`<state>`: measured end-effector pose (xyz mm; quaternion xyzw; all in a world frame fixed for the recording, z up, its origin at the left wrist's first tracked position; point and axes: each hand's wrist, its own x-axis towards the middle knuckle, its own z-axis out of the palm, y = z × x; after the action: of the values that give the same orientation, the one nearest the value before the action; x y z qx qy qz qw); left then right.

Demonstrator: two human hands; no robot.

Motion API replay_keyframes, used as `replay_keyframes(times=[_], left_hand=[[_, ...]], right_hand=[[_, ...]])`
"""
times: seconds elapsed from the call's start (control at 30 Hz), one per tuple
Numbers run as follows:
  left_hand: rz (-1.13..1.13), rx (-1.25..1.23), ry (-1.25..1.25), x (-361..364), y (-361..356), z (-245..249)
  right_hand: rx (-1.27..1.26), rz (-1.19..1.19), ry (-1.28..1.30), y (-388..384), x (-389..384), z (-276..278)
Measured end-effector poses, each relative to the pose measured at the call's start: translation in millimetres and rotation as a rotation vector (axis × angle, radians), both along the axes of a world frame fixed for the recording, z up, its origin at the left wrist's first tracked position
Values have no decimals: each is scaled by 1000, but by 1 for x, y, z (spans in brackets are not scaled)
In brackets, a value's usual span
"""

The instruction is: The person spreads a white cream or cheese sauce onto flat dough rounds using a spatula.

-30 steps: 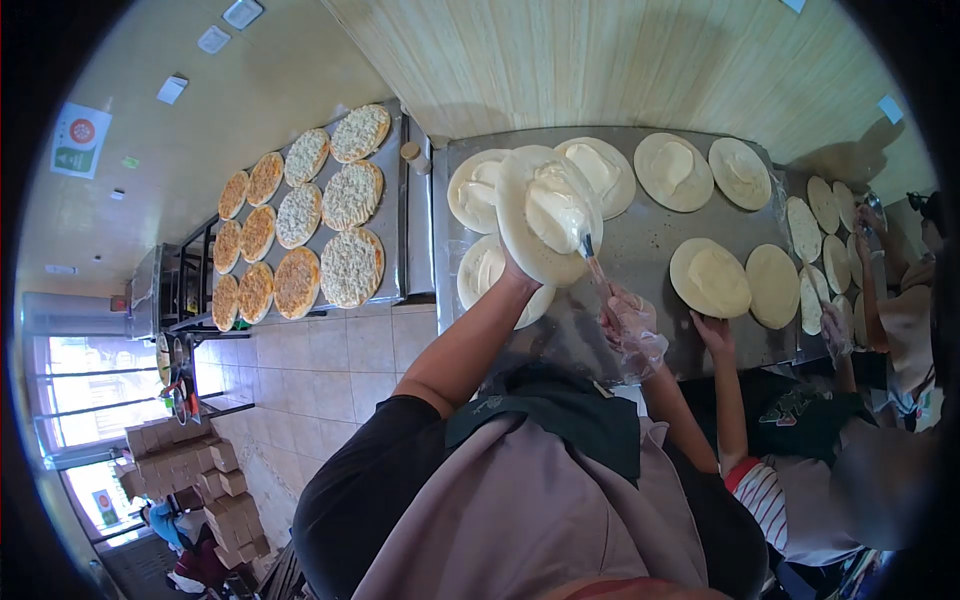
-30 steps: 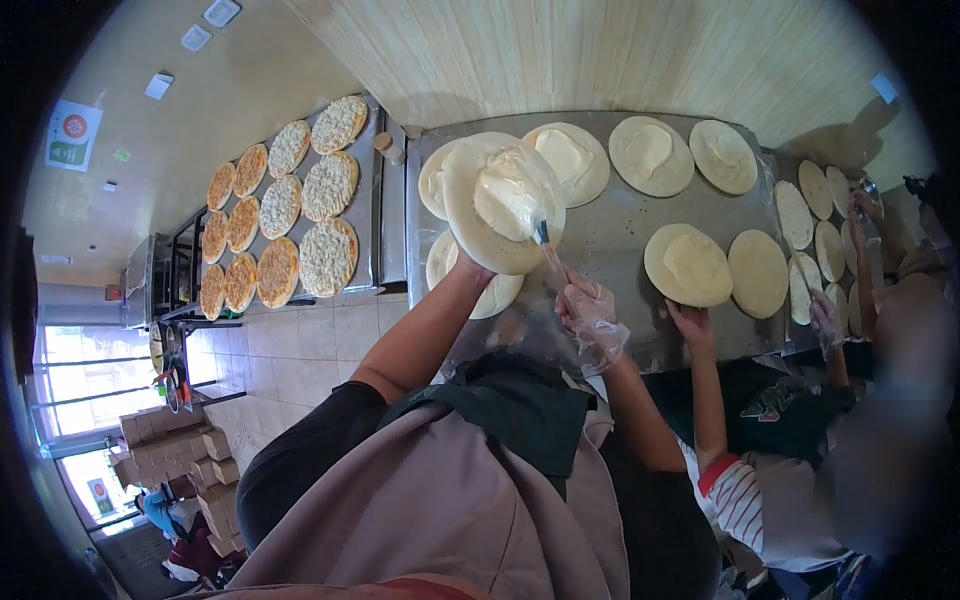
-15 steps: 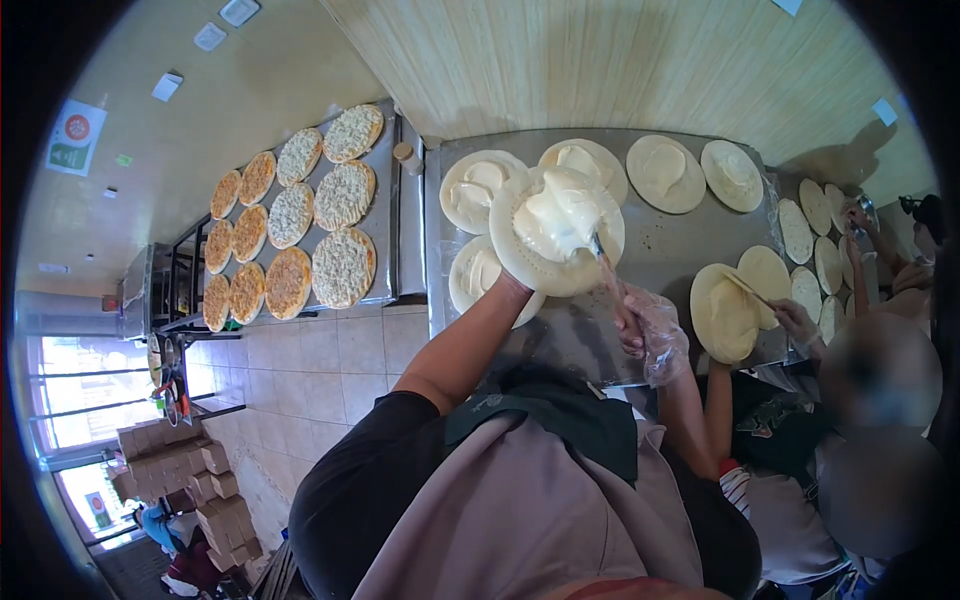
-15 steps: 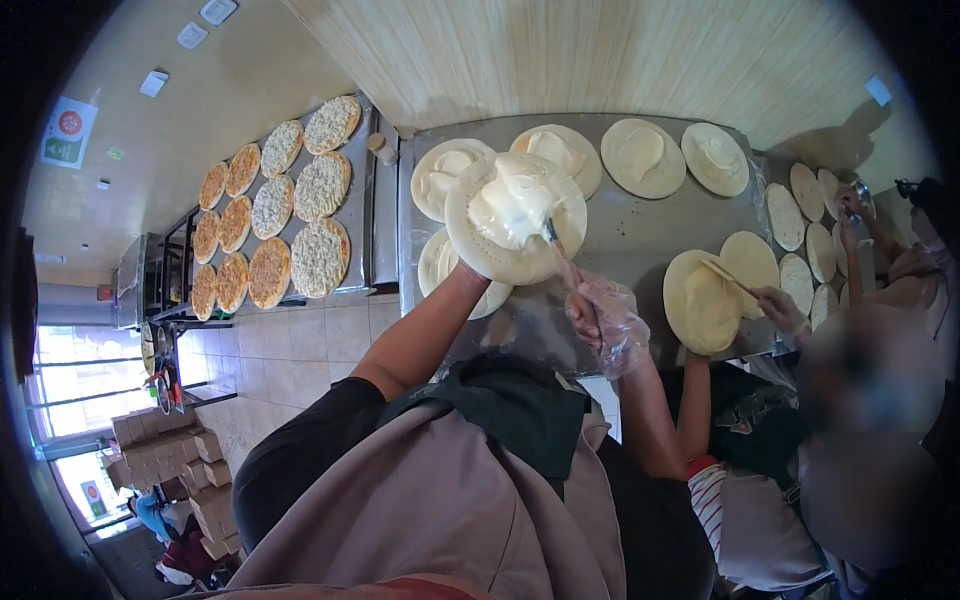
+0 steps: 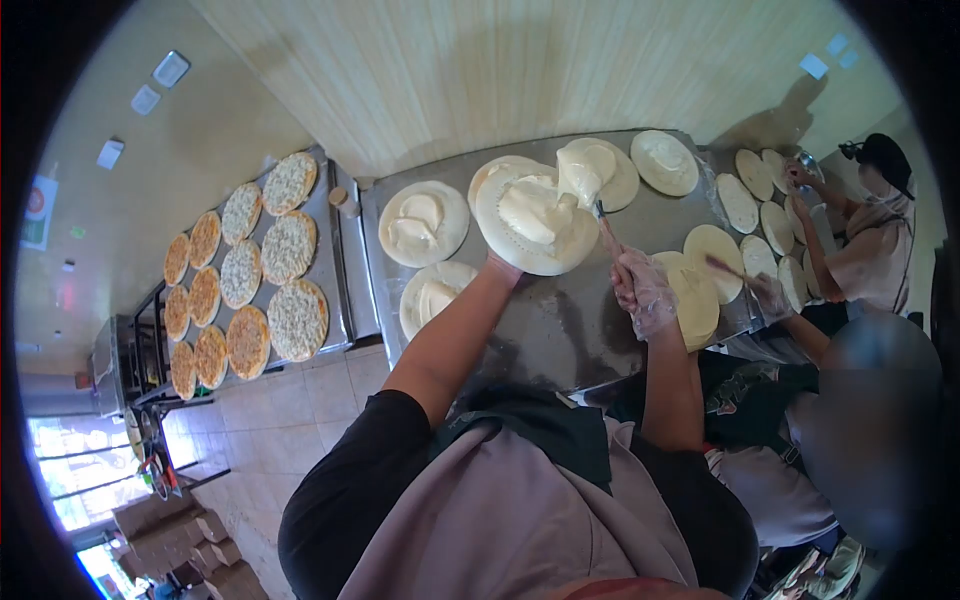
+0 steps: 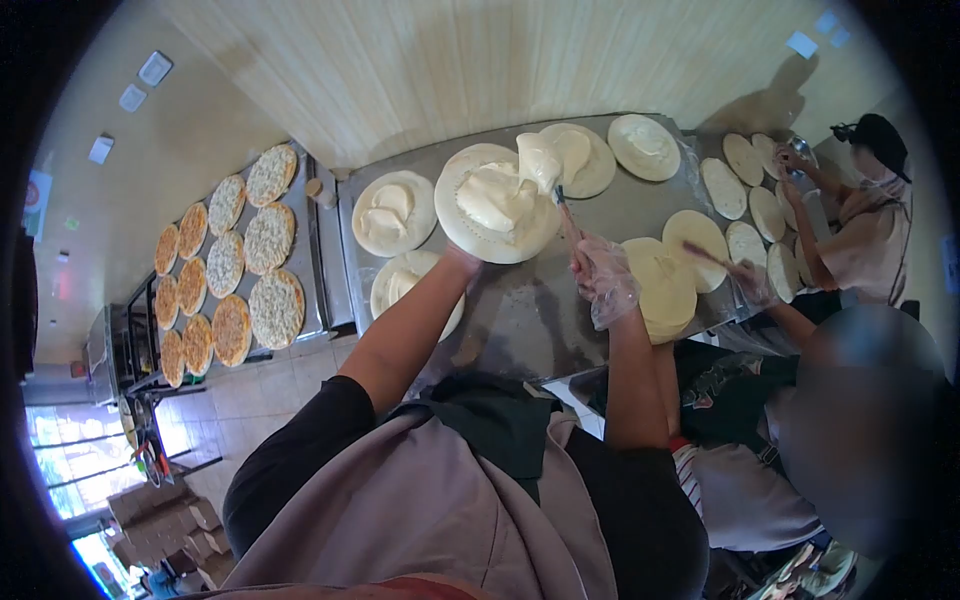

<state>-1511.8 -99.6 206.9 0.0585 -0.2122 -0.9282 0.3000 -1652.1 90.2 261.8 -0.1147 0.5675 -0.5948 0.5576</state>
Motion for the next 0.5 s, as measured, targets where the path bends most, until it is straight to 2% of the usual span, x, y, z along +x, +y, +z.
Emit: replay_keyframes(times=[0.03, 0.1, 0.2, 0.27, 0.4, 0.43, 0.5], left_hand=[[-13, -2, 10, -11, -2, -2], [-65, 237, 197, -36, -11, -6], [-135, 236, 220, -64, -12, 11], [-152, 221, 232, -83, -15, 15], [-165, 190, 223, -100, -15, 21], [-171, 196, 219, -100, -13, 24], [-110, -114, 102, -92, -7, 32]], right_hand=[[25, -80, 37, -2, -3, 7], [47, -176, 79, -4, -16, 19], [-32, -191, 78, -5, -49, 29], [-13, -282, 165, -7, -77, 27], [59, -280, 170, -20, -146, 14], [76, -341, 210, -27, -163, 8], [99, -406, 244, -43, -184, 4]])
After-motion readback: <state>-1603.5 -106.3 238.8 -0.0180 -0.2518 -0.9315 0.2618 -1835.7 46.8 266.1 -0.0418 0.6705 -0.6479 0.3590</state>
